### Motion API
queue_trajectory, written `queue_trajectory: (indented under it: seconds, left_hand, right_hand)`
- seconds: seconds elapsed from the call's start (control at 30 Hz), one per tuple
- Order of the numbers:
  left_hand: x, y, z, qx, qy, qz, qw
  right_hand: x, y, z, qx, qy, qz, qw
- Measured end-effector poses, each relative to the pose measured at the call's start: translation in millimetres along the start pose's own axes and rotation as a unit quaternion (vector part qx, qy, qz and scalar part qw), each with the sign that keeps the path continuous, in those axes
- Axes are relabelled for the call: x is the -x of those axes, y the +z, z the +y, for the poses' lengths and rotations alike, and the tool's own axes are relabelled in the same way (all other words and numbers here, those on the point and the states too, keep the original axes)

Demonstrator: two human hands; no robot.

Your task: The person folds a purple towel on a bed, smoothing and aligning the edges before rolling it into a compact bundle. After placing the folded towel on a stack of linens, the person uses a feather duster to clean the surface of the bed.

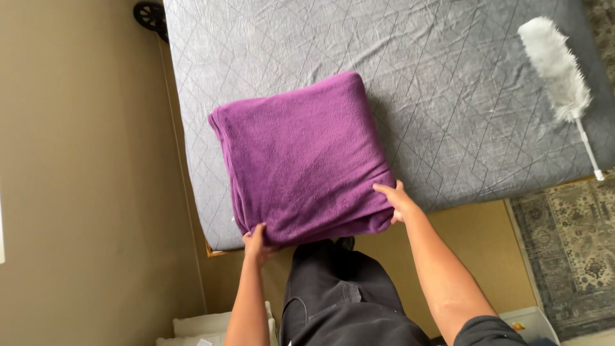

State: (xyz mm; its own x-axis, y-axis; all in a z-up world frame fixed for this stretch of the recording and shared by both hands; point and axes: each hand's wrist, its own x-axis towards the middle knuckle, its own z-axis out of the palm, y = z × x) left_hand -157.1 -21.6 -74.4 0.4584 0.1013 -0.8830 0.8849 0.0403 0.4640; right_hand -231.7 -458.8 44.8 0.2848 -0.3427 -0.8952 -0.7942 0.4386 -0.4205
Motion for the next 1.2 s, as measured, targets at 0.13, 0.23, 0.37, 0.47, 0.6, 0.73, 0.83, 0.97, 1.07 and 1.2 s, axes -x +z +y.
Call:
queue_trajectory:
  seconds: [0.13, 0.23, 0.37, 0.47, 0.6, 0.73, 0.83, 0.97, 1.07, 1.2]
  left_hand:
    - [8.3, -26.4, 1.6, -0.281, 0.011, 0.052, 0.958]
    - [49.5, -4.7, 47.2, -0.261, -0.045, 0.045, 0.963]
    - [42.3, 29.0, 65.9, 0.062, -0.122, 0.043, 0.99]
    - [45.8, 51.5, 66.9, 0.161, -0.15, 0.1, 0.97]
    - [0.1, 56.5, 35.2, 0.244, -0.151, 0.176, 0.942]
    - [-14.8, 29.5, 34.5, 0.315, -0.063, 0.124, 0.939]
    - [2.5, 7.3, 54.2, 0.422, 0.126, -0.131, 0.888]
    - [36.6, 7.2, 89.7, 0.417, 0.181, -0.179, 0.872]
    - [62.0, 22.2, 55.6, 0.393, 0.117, -0.103, 0.906]
    - [79.3, 33.3, 5.3, 0.318, 0.04, 0.092, 0.943]
  right_hand:
    - [-59.6, -28.9, 60.3, 0.123, 0.033, 0.005, 0.992]
    - [-48.5, -15.4, 47.6, 0.205, 0.06, 0.053, 0.975]
    - [-39.8, 2.0, 22.0, -0.021, 0.125, 0.037, 0.991]
    - [-57.9, 2.8, 28.1, -0.131, 0.096, -0.003, 0.987]
    - [-75.9, -1.6, 44.5, -0.203, 0.024, -0.063, 0.977]
    - [-67.3, -9.9, 40.6, -0.284, -0.047, -0.121, 0.95]
    - [-46.8, -18.2, 32.3, -0.339, -0.111, -0.161, 0.92]
    - [-34.4, -12.3, 15.9, -0.41, -0.16, -0.205, 0.874]
    - [-39.2, -20.2, 32.7, -0.38, -0.124, -0.187, 0.897]
    - [-47.8, -43.1, 47.4, -0.229, -0.031, -0.104, 0.967]
